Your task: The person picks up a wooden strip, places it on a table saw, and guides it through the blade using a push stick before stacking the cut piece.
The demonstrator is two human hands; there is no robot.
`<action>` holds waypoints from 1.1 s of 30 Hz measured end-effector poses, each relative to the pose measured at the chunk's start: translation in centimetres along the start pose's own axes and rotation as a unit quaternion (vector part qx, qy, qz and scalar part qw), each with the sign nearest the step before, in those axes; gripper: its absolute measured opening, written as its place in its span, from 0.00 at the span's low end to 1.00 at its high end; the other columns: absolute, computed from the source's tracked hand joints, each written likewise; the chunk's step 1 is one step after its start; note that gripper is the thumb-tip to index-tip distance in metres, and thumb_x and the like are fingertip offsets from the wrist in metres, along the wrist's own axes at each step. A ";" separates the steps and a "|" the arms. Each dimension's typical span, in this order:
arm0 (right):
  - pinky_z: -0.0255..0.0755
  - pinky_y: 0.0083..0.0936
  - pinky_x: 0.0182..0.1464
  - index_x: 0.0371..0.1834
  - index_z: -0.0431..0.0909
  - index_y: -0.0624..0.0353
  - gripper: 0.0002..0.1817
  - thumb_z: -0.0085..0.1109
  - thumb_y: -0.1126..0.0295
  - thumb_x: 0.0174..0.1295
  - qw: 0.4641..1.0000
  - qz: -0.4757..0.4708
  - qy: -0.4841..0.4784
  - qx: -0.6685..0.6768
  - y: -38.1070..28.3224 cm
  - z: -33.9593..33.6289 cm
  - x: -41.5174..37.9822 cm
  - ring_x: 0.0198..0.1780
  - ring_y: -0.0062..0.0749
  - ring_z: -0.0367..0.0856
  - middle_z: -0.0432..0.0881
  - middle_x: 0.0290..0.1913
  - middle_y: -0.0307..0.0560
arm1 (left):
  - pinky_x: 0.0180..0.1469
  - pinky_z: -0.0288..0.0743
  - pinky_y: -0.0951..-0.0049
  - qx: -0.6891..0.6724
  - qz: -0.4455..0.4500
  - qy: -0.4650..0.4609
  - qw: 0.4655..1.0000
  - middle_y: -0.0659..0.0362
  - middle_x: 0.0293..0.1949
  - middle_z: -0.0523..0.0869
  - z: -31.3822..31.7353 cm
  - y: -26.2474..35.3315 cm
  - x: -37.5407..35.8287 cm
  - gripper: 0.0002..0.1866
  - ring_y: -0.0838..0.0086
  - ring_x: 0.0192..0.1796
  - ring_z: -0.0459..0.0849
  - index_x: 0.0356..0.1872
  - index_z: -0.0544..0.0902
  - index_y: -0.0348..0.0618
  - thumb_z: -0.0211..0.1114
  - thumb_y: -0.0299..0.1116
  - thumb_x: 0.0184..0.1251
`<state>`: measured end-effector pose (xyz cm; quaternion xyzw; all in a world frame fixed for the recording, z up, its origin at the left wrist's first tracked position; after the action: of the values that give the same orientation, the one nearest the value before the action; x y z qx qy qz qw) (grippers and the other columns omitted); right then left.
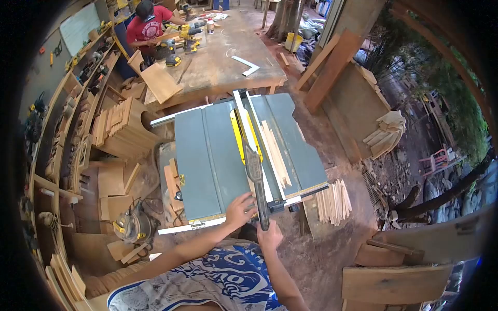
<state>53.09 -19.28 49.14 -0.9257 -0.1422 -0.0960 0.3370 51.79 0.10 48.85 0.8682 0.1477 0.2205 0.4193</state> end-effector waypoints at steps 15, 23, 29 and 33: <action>0.79 0.38 0.46 0.58 0.83 0.64 0.20 0.70 0.73 0.61 0.974 0.112 -0.131 0.144 -0.7 -10.8 -1.2 0.39 0.46 0.85 0.86 0.40 0.55 | 0.77 0.60 0.46 0.223 0.163 -0.093 0.957 0.51 0.75 0.75 1.6 1.0 3.2 0.32 0.50 0.75 0.70 0.73 0.76 0.41 0.64 0.42 0.71; 0.80 0.51 0.56 0.81 0.63 0.59 0.33 0.51 0.76 0.70 0.947 0.069 -0.304 0.077 -5.1 -17.9 -5.1 0.56 0.73 0.84 0.82 0.61 0.72 | 0.80 0.58 0.44 0.311 0.152 -0.138 0.928 0.51 0.77 0.73 1.6 -2.4 9.2 0.29 0.53 0.78 0.68 0.74 0.75 0.41 0.58 0.40 0.74; 0.78 0.60 0.43 0.84 0.61 0.45 0.40 0.56 0.76 0.67 0.926 0.057 -0.371 -0.032 -4.5 -17.6 -7.3 0.40 0.70 0.82 0.80 0.42 0.66 | 0.81 0.56 0.44 0.341 0.156 -0.168 0.912 0.54 0.78 0.73 1.3 -3.3 11.1 0.29 0.54 0.79 0.67 0.75 0.74 0.42 0.57 0.38 0.75; 0.79 0.58 0.41 0.86 0.58 0.39 0.45 0.57 0.76 0.63 0.917 0.080 -0.377 -0.100 -3.5 -15.8 -7.8 0.38 0.68 0.82 0.79 0.41 0.62 | 0.82 0.55 0.44 0.349 0.151 -0.180 0.907 0.54 0.78 0.73 1.6 -3.7 11.8 0.29 0.54 0.79 0.67 0.76 0.73 0.43 0.57 0.38 0.75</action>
<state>43.30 -28.57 60.95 -0.9305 -0.1738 0.2739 0.1702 62.44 6.46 48.08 0.9959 0.0042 0.0556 0.0710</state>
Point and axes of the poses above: each hand's wrist, its own x-axis towards the middle knuckle, its own z-axis out of the palm, y = z × x, the point moved 7 cm from there along x, towards the middle knuckle
